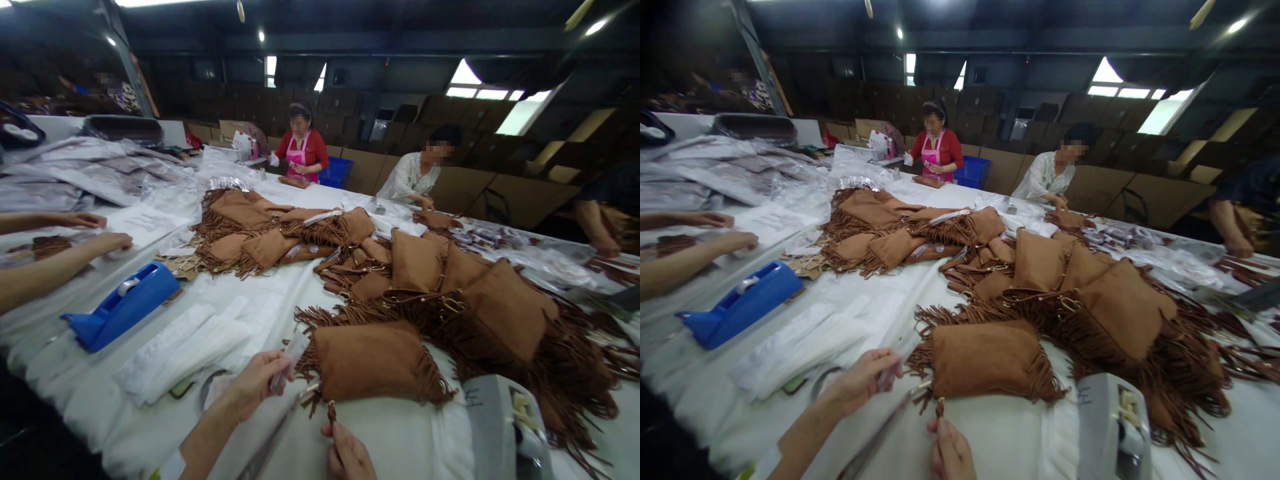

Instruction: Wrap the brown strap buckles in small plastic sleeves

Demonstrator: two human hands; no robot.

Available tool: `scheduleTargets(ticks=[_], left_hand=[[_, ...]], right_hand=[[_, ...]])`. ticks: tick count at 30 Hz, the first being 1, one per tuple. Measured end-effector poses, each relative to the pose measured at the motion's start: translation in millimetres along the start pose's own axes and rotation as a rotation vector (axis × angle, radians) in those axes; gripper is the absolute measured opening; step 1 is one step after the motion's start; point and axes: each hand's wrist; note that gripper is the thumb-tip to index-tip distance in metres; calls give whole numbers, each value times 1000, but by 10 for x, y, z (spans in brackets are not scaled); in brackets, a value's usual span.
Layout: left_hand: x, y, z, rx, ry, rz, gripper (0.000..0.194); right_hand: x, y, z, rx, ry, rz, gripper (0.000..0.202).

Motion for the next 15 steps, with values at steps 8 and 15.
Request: scheduleTargets(ticks=[8,15], left_hand=[[-560,-455,-416,215,-305,-99,45],[-540,-448,-279,-42,-191,262,35]], right_hand=[[-133,-116,-57,73,167,-87,49],[-137,-183,-113,371,218,-485,39]])
Point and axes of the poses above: each hand's wrist, its own z-axis towards the middle knuckle, its own x-axis out of the back of the hand, y = z × x, and after that the axes turned 13 degrees about -z, right-handed
